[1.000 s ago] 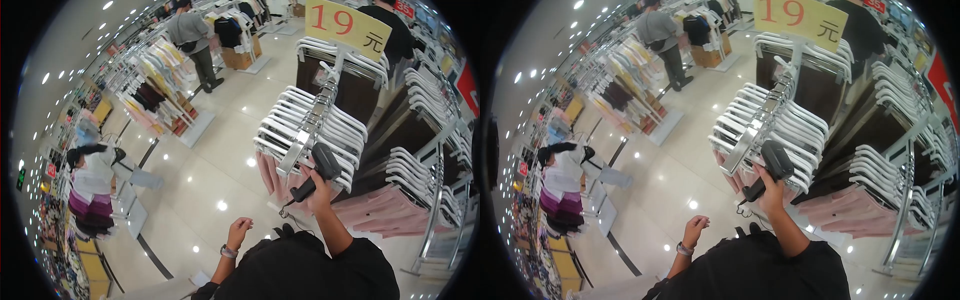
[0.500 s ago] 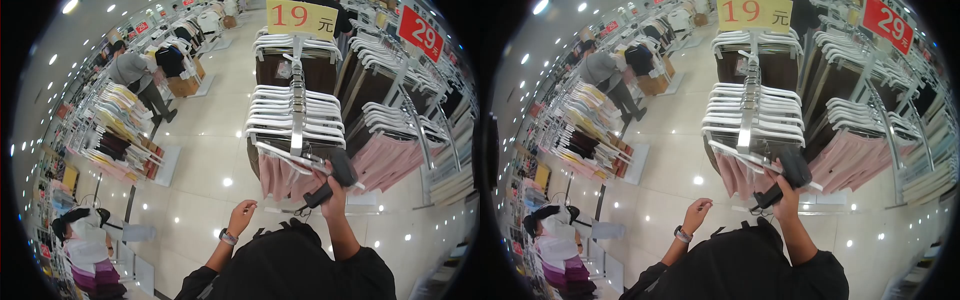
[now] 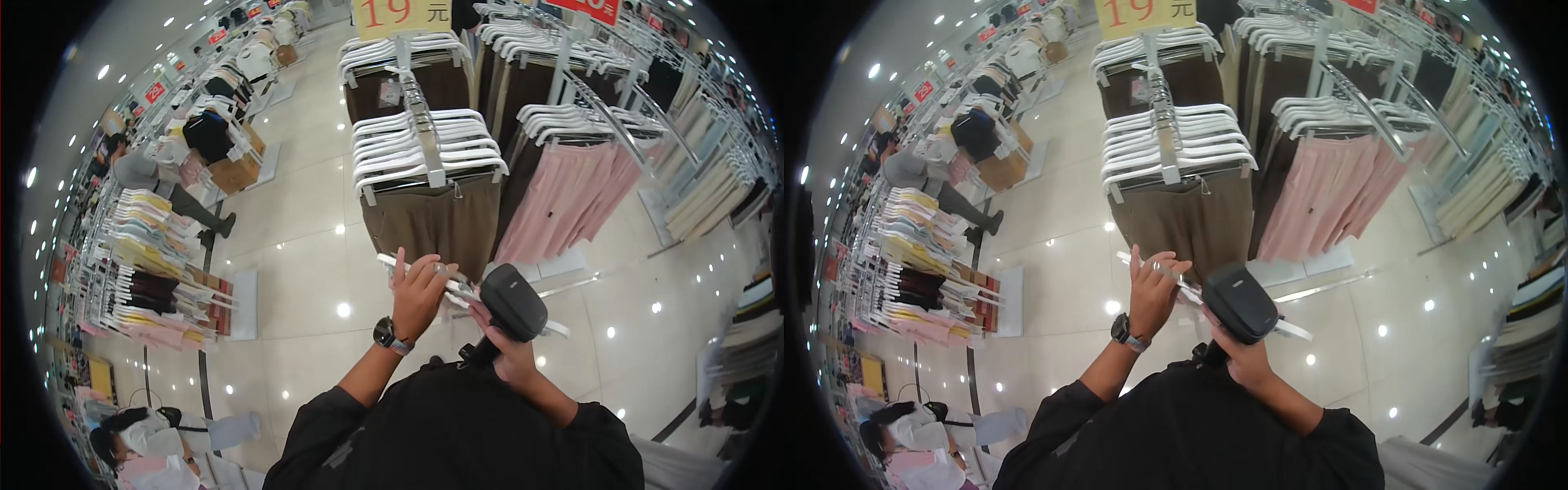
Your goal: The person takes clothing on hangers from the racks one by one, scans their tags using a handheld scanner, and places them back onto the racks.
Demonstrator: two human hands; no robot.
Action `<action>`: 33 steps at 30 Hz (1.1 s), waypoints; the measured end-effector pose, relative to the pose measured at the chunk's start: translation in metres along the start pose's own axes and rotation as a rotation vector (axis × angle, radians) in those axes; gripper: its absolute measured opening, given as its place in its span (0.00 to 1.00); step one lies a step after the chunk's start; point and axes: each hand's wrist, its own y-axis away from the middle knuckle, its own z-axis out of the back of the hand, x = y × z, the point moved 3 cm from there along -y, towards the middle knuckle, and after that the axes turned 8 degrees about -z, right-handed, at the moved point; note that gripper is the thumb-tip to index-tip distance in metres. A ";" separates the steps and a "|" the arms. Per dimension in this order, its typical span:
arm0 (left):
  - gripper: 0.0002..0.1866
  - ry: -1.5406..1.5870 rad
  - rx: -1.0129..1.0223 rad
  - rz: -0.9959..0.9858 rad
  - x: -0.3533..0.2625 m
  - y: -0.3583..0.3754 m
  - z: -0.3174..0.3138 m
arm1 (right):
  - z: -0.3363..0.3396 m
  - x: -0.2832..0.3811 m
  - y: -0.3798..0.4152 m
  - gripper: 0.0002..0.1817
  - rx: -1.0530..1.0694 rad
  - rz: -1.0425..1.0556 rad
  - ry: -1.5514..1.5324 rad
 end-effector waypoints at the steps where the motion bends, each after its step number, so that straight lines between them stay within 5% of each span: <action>1: 0.16 0.031 -0.025 0.006 0.002 0.000 -0.004 | 0.003 -0.002 0.007 0.31 -0.017 -0.024 0.019; 2: 0.16 0.037 -0.025 -0.002 0.003 -0.001 -0.007 | 0.006 0.002 0.017 0.31 -0.024 -0.016 0.019; 4: 0.15 0.060 -0.155 0.067 0.005 -0.005 -0.003 | 0.008 0.015 0.041 0.26 -0.070 -0.293 0.548; 5: 0.14 0.007 -0.213 0.077 0.007 -0.005 -0.003 | -0.004 0.041 0.056 0.25 0.019 -0.151 1.131; 6: 0.13 0.000 -0.239 0.091 0.010 -0.005 0.000 | -0.002 0.050 0.068 0.25 0.021 -0.150 1.130; 8: 0.13 -0.015 -0.380 0.092 0.010 -0.008 0.006 | 0.004 0.066 0.100 0.25 0.248 0.282 1.268; 9: 0.12 0.024 -0.429 0.073 0.010 -0.010 0.007 | 0.043 0.038 0.115 0.25 0.249 -0.051 0.896; 13: 0.09 0.283 -0.653 0.072 -0.009 -0.024 0.006 | 0.064 0.085 0.159 0.20 0.192 0.041 1.002; 14: 0.13 0.367 -0.704 0.077 -0.019 -0.027 0.002 | 0.066 0.091 0.167 0.22 0.170 0.043 0.573; 16: 0.22 0.605 -0.851 0.162 -0.043 -0.034 -0.014 | 0.085 0.099 0.187 0.18 -0.022 0.031 0.443; 19: 0.24 1.040 -0.946 0.471 -0.090 -0.040 -0.025 | 0.124 0.093 0.217 0.07 -0.225 -0.095 0.428; 22: 0.20 1.376 -0.901 0.585 -0.123 -0.034 -0.044 | 0.141 0.097 0.239 0.08 -0.236 -0.298 0.561; 24: 0.20 1.421 -0.902 0.633 -0.144 -0.030 -0.056 | 0.149 0.092 0.250 0.05 -0.212 -0.227 0.581; 26: 0.20 1.519 -0.909 0.710 -0.173 -0.033 -0.065 | 0.151 0.094 0.259 0.08 -0.106 -0.092 0.655; 33: 0.22 1.969 -0.762 0.806 -0.267 -0.054 -0.072 | 0.140 0.109 0.277 0.24 -0.024 -0.272 0.811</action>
